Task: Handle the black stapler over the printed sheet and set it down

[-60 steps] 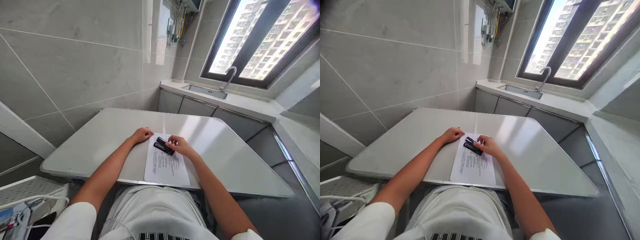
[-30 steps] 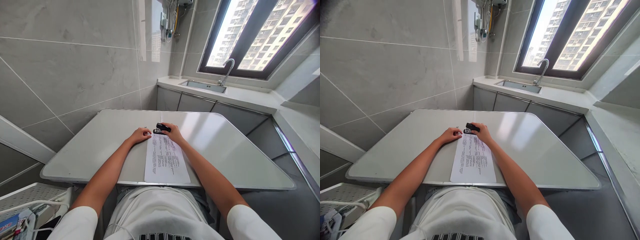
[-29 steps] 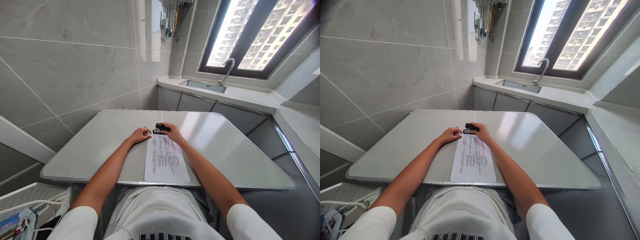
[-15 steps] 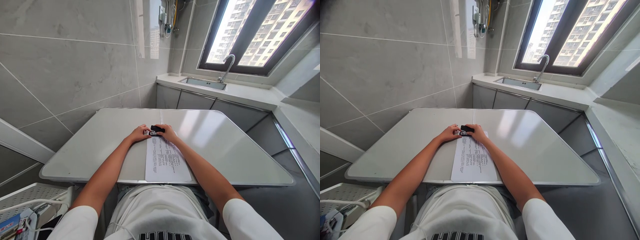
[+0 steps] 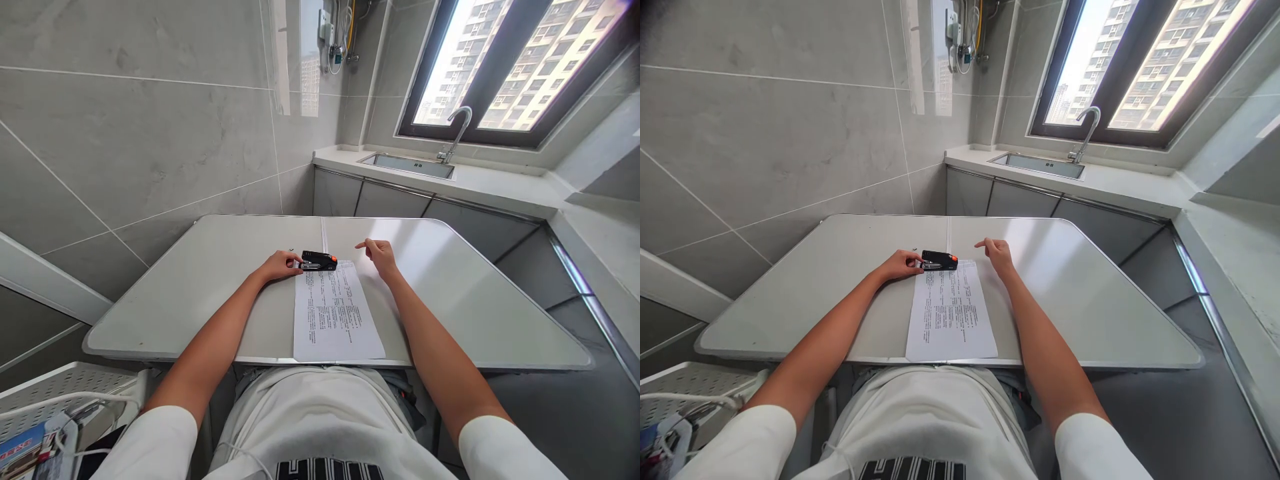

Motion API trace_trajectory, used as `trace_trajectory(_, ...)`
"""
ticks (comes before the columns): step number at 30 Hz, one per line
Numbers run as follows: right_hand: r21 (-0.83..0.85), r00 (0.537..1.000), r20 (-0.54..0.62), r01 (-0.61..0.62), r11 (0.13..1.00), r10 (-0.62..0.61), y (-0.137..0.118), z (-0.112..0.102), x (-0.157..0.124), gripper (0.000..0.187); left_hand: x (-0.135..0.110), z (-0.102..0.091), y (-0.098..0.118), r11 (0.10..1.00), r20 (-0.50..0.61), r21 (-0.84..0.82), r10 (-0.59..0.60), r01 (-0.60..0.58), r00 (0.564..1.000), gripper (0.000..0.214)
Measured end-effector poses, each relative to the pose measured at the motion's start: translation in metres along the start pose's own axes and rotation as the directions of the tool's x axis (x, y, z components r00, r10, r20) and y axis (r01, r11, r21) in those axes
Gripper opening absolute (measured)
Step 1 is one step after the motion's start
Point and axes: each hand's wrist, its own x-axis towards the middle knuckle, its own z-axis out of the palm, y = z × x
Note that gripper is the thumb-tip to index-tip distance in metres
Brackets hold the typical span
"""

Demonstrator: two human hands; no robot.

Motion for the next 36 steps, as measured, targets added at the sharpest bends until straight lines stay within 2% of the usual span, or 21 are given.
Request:
trace_trajectory(4, 0.021, 0.996, 0.085, -0.007, 1.0, 0.005, 0.001, 0.007, -0.003, 0.048, 0.0, -0.001, -0.002, 0.996, 0.033, -0.086, -0.006, 0.009, 0.999, 0.046)
trace_trajectory(10, -0.061, 0.984, 0.176, 0.022, 0.998, -0.011, -0.002, 0.026, -0.008, 0.054, 0.001, -0.002, -0.002, 0.996, 0.029, -0.083, -0.012, 0.015, 1.0, 0.045)
trace_trajectory(17, -0.18, 0.946, 0.318, 0.127, 0.976, -0.064, -0.002, 0.03, -0.014, 0.047, 0.002, -0.002, -0.003, 0.998, 0.023, -0.059, -0.012, 0.013, 1.0, 0.046)
trace_trajectory(21, -0.192, 0.918, 0.389, 0.156, 0.969, -0.07, -0.007, 0.031, -0.018, 0.049, 0.002, -0.002, -0.003, 0.998, 0.022, -0.059, -0.017, 0.018, 1.0, 0.048)
trace_trajectory(27, -0.182, 0.921, 0.388, 0.116, 0.976, -0.037, -0.008, 0.032, -0.02, 0.048, 0.002, -0.001, -0.002, 0.997, 0.024, -0.075, -0.028, 0.03, 0.999, 0.048)
trace_trajectory(32, -0.135, 0.931, 0.36, -0.006, 0.991, 0.054, 0.002, 0.034, -0.017, 0.046, 0.003, 0.001, -0.002, 0.993, 0.008, -0.098, -0.062, 0.062, 0.998, 0.052)
trace_trajectory(36, -0.127, 0.932, 0.35, -0.051, 0.991, 0.093, 0.003, 0.035, -0.015, 0.056, 0.004, 0.001, -0.002, 0.991, 0.013, -0.113, -0.066, 0.067, 0.998, 0.055)
